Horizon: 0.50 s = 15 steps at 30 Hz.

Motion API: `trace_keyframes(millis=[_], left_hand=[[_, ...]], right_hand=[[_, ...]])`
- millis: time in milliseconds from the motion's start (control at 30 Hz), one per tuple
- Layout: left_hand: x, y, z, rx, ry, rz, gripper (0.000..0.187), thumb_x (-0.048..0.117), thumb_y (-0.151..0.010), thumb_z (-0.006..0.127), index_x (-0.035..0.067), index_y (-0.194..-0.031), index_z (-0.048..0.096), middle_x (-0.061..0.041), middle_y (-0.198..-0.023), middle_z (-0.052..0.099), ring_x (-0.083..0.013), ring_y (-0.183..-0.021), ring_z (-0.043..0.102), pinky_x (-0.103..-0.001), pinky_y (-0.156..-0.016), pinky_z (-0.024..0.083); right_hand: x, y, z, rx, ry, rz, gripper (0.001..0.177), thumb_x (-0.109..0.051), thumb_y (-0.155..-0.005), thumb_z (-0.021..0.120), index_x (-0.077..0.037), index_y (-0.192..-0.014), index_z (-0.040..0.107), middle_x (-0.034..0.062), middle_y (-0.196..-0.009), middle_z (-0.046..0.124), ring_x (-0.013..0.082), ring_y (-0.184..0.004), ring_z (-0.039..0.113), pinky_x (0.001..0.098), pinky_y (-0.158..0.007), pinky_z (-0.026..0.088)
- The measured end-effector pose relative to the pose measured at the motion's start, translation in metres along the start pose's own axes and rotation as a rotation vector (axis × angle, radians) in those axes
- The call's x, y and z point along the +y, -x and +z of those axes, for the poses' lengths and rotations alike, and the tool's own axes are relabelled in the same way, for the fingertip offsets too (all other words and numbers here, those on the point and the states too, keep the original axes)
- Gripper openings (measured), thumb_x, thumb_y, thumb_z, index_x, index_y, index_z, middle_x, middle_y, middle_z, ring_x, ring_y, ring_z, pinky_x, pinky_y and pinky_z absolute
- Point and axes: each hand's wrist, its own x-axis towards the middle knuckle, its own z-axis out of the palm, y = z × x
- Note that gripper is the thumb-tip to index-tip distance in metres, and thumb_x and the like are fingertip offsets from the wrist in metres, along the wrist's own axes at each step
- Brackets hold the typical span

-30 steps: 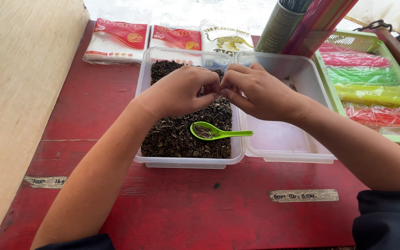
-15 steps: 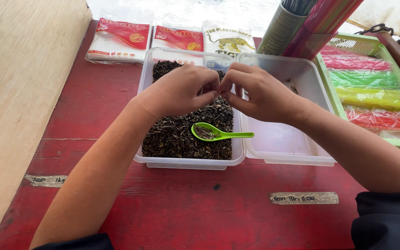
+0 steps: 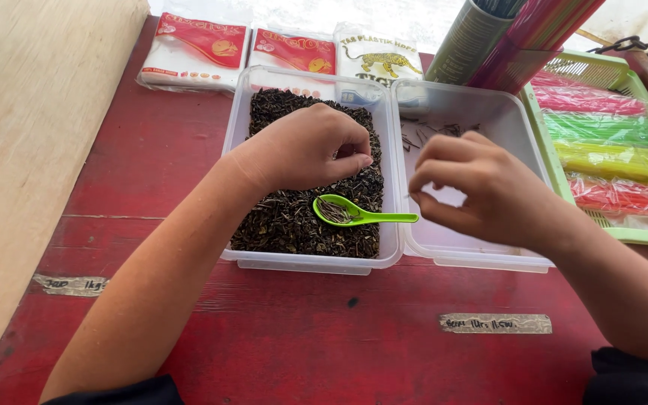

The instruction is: Sorting tea leaves by picking out stems and debris by hand and placing them into a spoon

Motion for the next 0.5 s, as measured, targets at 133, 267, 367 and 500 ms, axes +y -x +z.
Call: trace_keyframes(millis=[133, 267, 367, 500], left_hand=[[-0.006, -0.002, 0.003, -0.096, -0.142, -0.001, 0.017, 0.024, -0.09, 0.063, 0.013, -0.084, 0.075, -0.003, -0.074, 0.073, -0.0262, -0.069, 0.067, -0.044, -0.066, 0.048], [-0.004, -0.002, 0.005, -0.18, -0.141, -0.081, 0.023, 0.029, -0.095, 0.066, 0.012, -0.081, 0.072, -0.004, -0.074, 0.072, -0.0274, -0.072, 0.066, -0.044, -0.067, 0.046], [-0.002, -0.002, 0.009, -0.182, -0.206, -0.077, 0.021, 0.03, -0.094, 0.064, 0.013, -0.084, 0.072, -0.005, -0.084, 0.074, -0.0322, -0.082, 0.066, -0.049, -0.071, 0.047], [0.008, -0.003, 0.014, -0.177, -0.287, -0.038, 0.021, 0.029, -0.093, 0.06, 0.015, -0.081, 0.07, -0.004, -0.086, 0.073, -0.0324, -0.083, 0.067, -0.051, -0.066, 0.048]], right_hand=[[-0.005, 0.017, -0.004, -0.081, 0.051, -0.039, 0.007, -0.011, -0.093, 0.071, -0.011, -0.088, 0.066, 0.0025, -0.091, 0.063, 0.0206, -0.076, 0.059, 0.036, -0.076, 0.041], [-0.009, 0.024, -0.006, -0.051, 0.056, -0.037, 0.007, -0.009, -0.093, 0.07, -0.013, -0.089, 0.066, 0.0013, -0.09, 0.063, 0.0188, -0.075, 0.058, 0.0351, -0.076, 0.04], [-0.013, 0.026, -0.006, -0.033, 0.086, -0.05, 0.006, -0.01, -0.095, 0.069, -0.011, -0.09, 0.067, 0.0026, -0.091, 0.064, 0.0201, -0.078, 0.059, 0.0357, -0.078, 0.042], [-0.016, 0.029, -0.006, -0.018, 0.133, -0.056, 0.006, -0.009, -0.095, 0.071, -0.011, -0.091, 0.067, 0.0015, -0.092, 0.064, 0.0184, -0.078, 0.059, 0.0357, -0.079, 0.041]])
